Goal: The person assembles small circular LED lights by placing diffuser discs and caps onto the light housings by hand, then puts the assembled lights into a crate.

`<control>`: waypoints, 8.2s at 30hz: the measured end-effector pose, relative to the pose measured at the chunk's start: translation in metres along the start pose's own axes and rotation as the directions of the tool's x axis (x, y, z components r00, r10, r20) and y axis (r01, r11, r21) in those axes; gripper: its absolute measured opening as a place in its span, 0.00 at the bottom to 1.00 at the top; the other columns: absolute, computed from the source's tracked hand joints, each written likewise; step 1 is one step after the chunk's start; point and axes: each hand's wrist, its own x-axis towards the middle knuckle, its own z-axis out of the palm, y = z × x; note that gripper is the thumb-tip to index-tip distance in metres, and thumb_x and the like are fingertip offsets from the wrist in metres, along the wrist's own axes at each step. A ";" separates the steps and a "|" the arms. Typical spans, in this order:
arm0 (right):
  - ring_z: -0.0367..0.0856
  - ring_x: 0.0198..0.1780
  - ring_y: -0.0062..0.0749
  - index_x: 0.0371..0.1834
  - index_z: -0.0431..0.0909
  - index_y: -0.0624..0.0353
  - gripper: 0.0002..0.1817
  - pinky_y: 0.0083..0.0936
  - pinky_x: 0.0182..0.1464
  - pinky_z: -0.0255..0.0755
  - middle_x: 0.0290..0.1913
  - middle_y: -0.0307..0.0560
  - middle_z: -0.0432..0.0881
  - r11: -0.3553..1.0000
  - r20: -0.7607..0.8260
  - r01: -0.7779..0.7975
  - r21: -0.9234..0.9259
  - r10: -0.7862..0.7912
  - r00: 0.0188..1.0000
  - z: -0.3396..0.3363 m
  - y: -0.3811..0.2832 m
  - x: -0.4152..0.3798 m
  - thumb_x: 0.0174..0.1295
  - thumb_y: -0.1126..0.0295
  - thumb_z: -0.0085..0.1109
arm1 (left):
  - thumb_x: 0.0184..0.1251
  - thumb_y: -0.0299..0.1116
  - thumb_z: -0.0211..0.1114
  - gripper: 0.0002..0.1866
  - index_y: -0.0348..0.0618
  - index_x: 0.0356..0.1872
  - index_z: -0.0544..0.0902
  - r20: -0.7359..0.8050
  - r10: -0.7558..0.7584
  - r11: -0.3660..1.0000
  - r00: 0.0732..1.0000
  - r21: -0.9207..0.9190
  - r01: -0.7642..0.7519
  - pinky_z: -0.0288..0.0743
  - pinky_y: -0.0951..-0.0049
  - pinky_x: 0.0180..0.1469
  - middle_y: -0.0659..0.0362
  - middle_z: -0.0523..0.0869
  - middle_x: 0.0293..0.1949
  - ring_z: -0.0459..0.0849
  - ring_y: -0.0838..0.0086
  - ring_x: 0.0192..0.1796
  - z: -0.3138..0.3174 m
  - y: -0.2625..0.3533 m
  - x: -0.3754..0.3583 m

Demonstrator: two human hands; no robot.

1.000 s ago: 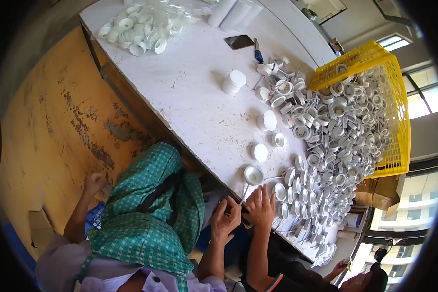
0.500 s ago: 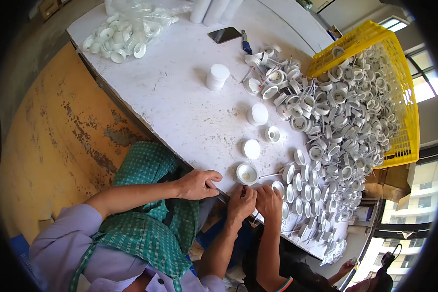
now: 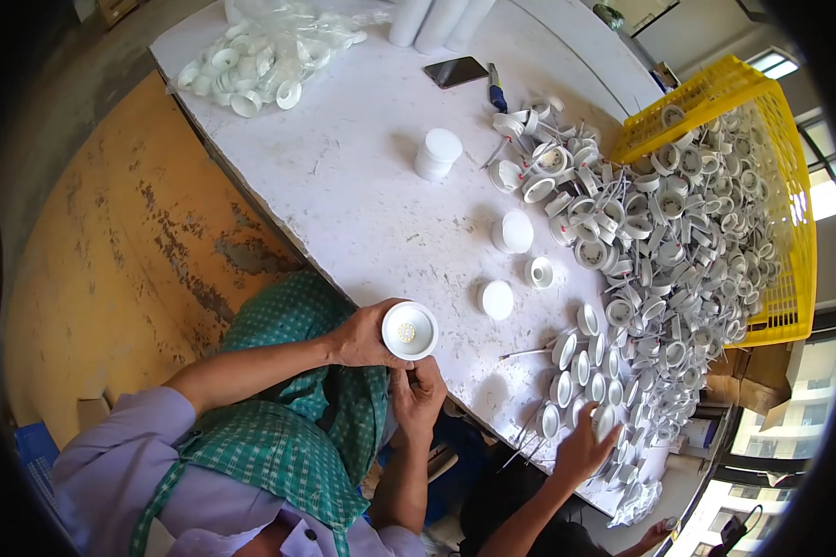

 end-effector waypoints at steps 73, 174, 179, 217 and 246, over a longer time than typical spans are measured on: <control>0.77 0.36 0.21 0.54 0.74 0.65 0.20 0.16 0.34 0.75 0.40 0.43 0.80 0.929 0.059 -0.302 0.215 0.297 0.953 0.029 -0.010 0.000 0.59 0.73 0.63 | 0.51 0.34 0.70 0.30 0.39 0.56 0.70 -0.098 -0.010 1.000 0.995 0.008 0.011 0.74 0.64 0.54 0.51 0.79 0.49 0.79 0.65 0.52 -0.035 -0.012 -0.051; 0.72 0.18 0.17 0.27 0.69 0.58 0.13 0.12 0.21 0.66 0.20 0.41 0.77 0.908 0.021 -0.377 0.184 0.380 0.925 0.056 -0.003 -0.002 0.59 0.68 0.65 | 0.67 0.39 0.59 0.25 0.38 0.60 0.68 0.066 -0.096 0.912 0.993 -0.394 0.114 0.74 0.70 0.53 0.53 0.78 0.50 0.77 0.71 0.53 -0.051 -0.035 -0.062; 0.72 0.18 0.17 0.27 0.69 0.58 0.13 0.13 0.22 0.67 0.21 0.40 0.77 0.923 0.023 -0.339 0.181 0.341 0.940 0.067 -0.001 -0.006 0.59 0.68 0.65 | 0.71 0.41 0.54 0.21 0.38 0.58 0.72 0.024 -0.192 0.884 0.981 -0.429 0.184 0.74 0.74 0.50 0.55 0.79 0.49 0.78 0.74 0.51 -0.054 -0.035 -0.066; 0.68 0.23 0.18 0.34 0.74 0.62 0.11 0.15 0.29 0.64 0.22 0.37 0.73 0.990 0.466 -0.086 -0.116 0.131 0.875 0.157 0.002 -0.021 0.63 0.64 0.59 | 0.46 0.26 0.66 0.14 0.34 0.36 0.83 -0.351 -0.802 -0.150 -0.483 -0.664 0.733 0.82 0.59 0.38 0.47 0.85 0.38 0.85 0.62 0.44 -0.015 -0.351 -0.677; 0.73 0.55 0.43 0.63 0.68 0.67 0.44 0.35 0.55 0.67 0.58 0.64 0.72 0.578 -0.595 -0.448 -0.682 -0.082 0.800 -0.079 0.013 0.042 0.48 0.47 0.68 | 0.60 0.28 0.58 0.07 0.38 0.37 0.80 -0.977 -0.211 0.631 0.038 -0.106 0.769 0.77 0.69 0.36 0.52 0.83 0.33 0.83 0.69 0.33 -0.190 -0.285 -0.515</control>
